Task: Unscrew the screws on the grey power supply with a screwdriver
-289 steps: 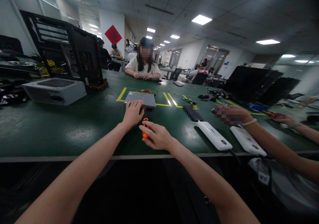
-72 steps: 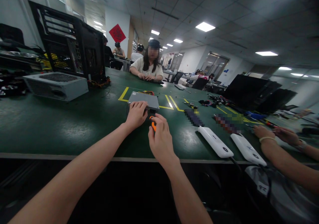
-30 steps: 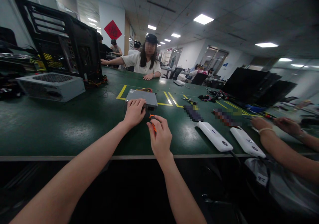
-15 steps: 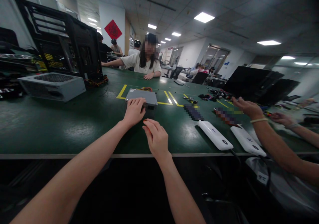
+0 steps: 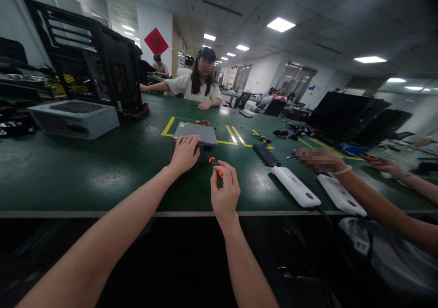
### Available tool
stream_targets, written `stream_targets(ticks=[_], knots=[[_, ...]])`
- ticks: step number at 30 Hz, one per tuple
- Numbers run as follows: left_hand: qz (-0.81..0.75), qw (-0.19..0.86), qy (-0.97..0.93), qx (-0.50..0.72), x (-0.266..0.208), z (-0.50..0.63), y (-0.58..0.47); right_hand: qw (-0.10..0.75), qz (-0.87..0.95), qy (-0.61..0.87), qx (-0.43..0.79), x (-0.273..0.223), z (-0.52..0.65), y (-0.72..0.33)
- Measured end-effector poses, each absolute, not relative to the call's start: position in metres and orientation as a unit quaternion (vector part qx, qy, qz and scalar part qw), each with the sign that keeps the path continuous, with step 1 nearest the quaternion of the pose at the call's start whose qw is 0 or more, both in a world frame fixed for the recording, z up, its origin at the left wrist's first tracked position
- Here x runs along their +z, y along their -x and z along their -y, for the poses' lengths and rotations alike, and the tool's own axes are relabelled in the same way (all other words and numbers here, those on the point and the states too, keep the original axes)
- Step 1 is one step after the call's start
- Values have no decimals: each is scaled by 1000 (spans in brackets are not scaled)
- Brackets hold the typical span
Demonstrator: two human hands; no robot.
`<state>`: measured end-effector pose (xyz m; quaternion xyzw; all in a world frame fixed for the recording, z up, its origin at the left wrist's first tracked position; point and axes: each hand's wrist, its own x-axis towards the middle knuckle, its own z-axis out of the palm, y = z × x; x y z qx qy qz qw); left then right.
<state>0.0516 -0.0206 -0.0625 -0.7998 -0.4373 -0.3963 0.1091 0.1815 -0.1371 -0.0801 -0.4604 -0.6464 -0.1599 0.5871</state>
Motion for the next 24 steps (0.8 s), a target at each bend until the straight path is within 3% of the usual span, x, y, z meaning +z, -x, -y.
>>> stream_targets(ticks=[16,24], knots=[[433,111,800,-401,-63,21,-51,569,649,473,-174,-80,137,-181],[435,109,801,-396,-65,18,-52,440,740,453,-232,-77,140,-176]])
